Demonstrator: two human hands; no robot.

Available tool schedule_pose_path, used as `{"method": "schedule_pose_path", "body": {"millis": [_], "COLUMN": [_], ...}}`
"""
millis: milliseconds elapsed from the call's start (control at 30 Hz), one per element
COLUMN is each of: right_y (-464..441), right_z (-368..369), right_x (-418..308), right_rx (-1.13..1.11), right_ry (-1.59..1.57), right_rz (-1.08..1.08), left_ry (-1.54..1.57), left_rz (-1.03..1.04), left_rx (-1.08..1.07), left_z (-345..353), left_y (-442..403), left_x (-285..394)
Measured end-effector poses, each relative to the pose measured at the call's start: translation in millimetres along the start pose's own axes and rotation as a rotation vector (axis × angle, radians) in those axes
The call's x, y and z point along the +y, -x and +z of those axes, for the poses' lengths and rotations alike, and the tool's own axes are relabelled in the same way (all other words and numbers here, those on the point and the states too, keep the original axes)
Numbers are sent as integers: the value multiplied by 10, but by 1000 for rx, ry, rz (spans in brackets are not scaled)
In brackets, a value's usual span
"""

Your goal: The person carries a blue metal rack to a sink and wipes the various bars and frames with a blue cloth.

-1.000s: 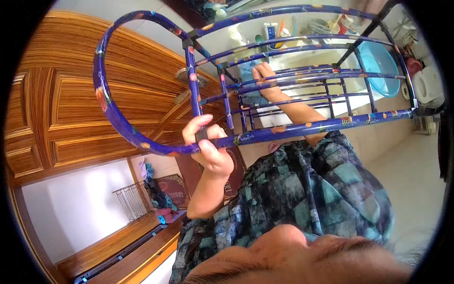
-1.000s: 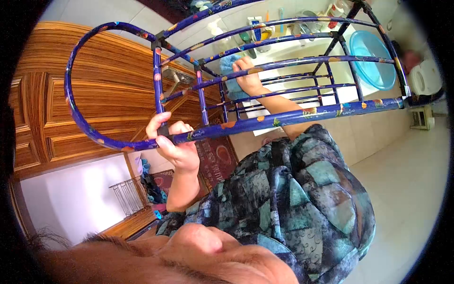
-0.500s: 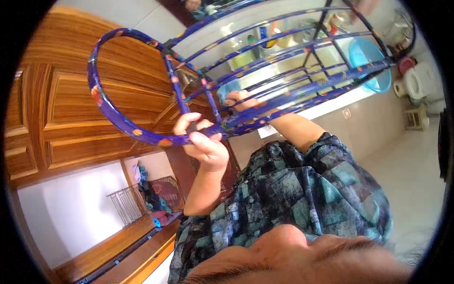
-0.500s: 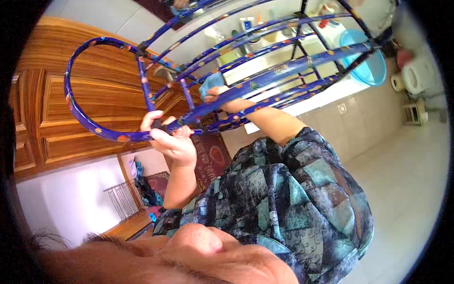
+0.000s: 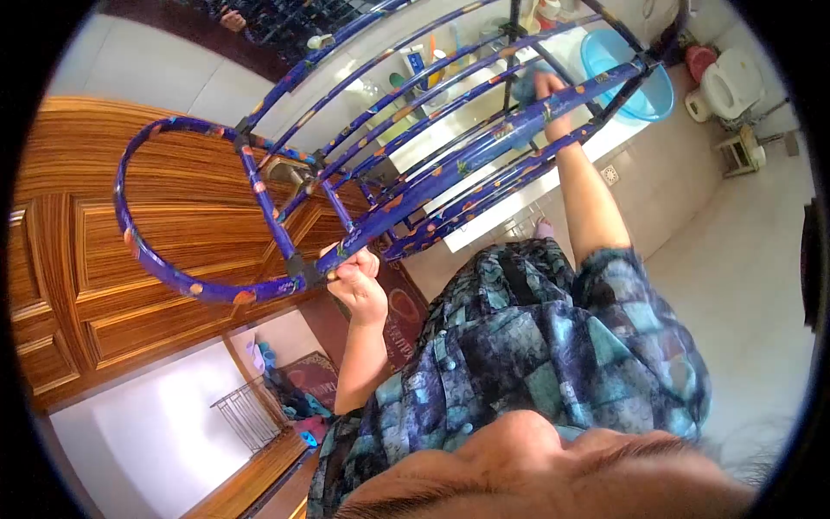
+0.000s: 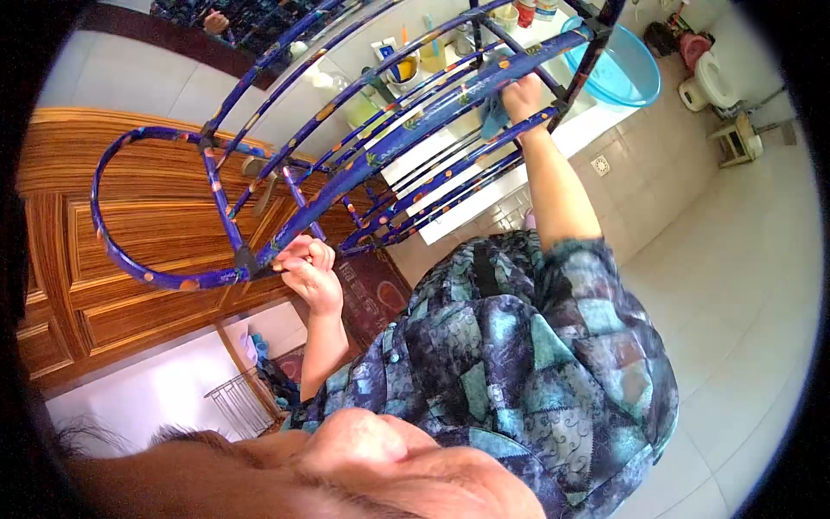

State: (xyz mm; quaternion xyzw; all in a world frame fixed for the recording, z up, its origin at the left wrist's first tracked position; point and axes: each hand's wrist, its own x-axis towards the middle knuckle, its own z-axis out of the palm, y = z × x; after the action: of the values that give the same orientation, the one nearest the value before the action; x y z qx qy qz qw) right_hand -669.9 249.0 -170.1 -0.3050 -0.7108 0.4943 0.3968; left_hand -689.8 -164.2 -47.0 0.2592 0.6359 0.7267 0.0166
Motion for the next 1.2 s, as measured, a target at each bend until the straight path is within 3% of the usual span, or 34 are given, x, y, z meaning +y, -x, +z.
{"method": "schedule_pose_path", "body": {"millis": [100,133,200,233,300,367,400,467,533,633,667,733,767,800,867,933,967,1033,1100,1167,1200], "right_y": [-200,-52,65,162,255,442,560,767,687,344,208,124,247,273,516,776,1001,1237,1200,1335,1298], "right_z": [427,455,449,505,571,764,886,952,1013,750,750,755,742,971,1194,1370,1789,2193,2005,1713,1362], "right_x": [588,432,191,180,156,185,186,-39,-108,-568,-310,-386,-407,-182,-222,-702,-254,171,-264,-558,-800], "right_rx": [20,175,105,-53,-128,-202,-233,-347,-310,-11,21,-128,-171,-99,-125,-451,-352,-315,-598,-459,-471], "right_ry": [921,856,901,1022,671,651,807,700,450,624,591,972,974,820,805,769,212,-130,304,-267,-108], "right_rz": [-92,-421,-506,-381,-263,-375,-542,-699,-598,-373,-367,-241,-373,-256,-306,-53,-90,-239,-302,-69,-96], "left_ry": [27,26,13,6,22,13,10,-12,5,2,-4,-15,1,18,5,-8,-11,4,6,-3,-10], "left_rz": [38,32,37,49,62,55,54,69,54,46,31,8,24,47,23,21,20,26,29,25,31], "left_rx": [-44,-33,-11,-3,-9,8,10,41,44,48,70,122,92,60,57,73,78,42,36,73,76], "left_z": [2,28,16,-33,-132,-107,-79,-77,-95,-79,-70,-76,-105,-74,-20,-15,-18,-23,3,49,51], "left_y": [-58,-72,-79,-101,-116,-96,-107,-102,-106,-82,-65,-52,-48,-58,-58,-54,-49,-30,-33,-49,-46], "left_x": [-47,-54,-23,-39,-68,-52,-57,-55,2,12,7,-7,-58,-40,14,26,33,36,46,44,46]}}
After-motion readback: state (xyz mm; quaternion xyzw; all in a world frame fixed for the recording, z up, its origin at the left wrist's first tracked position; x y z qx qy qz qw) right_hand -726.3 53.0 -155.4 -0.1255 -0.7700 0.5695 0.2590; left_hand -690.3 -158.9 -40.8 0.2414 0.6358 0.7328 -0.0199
